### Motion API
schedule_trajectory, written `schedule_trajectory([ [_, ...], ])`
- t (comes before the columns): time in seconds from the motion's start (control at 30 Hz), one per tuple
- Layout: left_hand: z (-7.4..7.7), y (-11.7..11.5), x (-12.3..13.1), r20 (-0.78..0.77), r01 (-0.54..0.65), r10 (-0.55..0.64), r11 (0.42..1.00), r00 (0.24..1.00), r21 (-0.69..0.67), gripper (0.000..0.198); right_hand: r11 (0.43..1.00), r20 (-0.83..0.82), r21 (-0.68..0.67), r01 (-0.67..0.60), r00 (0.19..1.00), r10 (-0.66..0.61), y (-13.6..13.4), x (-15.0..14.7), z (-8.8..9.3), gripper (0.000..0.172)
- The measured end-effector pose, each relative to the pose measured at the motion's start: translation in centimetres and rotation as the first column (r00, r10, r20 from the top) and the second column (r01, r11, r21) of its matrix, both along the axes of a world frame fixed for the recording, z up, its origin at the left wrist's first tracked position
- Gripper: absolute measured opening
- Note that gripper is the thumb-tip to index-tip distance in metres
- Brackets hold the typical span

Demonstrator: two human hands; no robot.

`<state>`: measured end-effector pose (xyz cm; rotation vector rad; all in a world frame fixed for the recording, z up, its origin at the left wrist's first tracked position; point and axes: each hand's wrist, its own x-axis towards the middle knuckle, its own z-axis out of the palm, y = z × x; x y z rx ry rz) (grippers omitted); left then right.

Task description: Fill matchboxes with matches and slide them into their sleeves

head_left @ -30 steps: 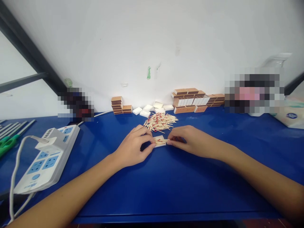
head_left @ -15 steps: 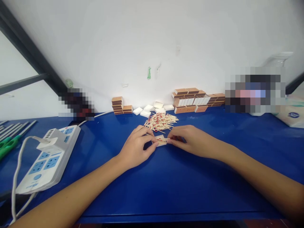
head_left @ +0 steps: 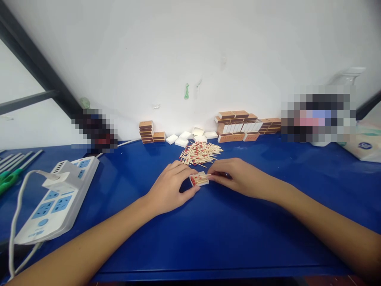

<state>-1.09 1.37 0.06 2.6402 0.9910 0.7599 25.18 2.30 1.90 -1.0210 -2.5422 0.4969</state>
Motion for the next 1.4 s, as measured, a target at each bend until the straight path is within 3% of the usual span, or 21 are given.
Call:
schedule_trajectory([
  [0.43, -0.25, 0.06, 0.0, 0.035, 0.045, -0.045, 0.999, 0.998, 0.016, 0.032, 1.0, -0.004, 0.019, 0.017, 1.0, -0.017, -0.19, 0.0, 0.09, 0.025],
  [0.67, -0.15, 0.01, 0.01, 0.026, 0.044, -0.044, 0.999, 0.999, 0.004, 0.032, 0.993, -0.019, -0.065, 0.103, 0.994, -0.105, -0.58, -0.34, 0.63, 0.017],
  [1.17, -0.02, -0.17, 0.01, 0.033, 0.055, -0.055, 0.999, 0.998, 0.003, 0.033, 0.978, -0.046, -0.184, 0.095, 0.993, -0.105, -0.24, -0.26, 0.46, 0.022],
  [1.4, -0.07, -0.13, 0.04, 0.042, 0.062, -0.062, 0.998, 0.997, 0.001, 0.034, 0.984, -0.023, -0.158, 0.082, 0.996, -0.087, -0.34, -0.24, 0.31, 0.023],
])
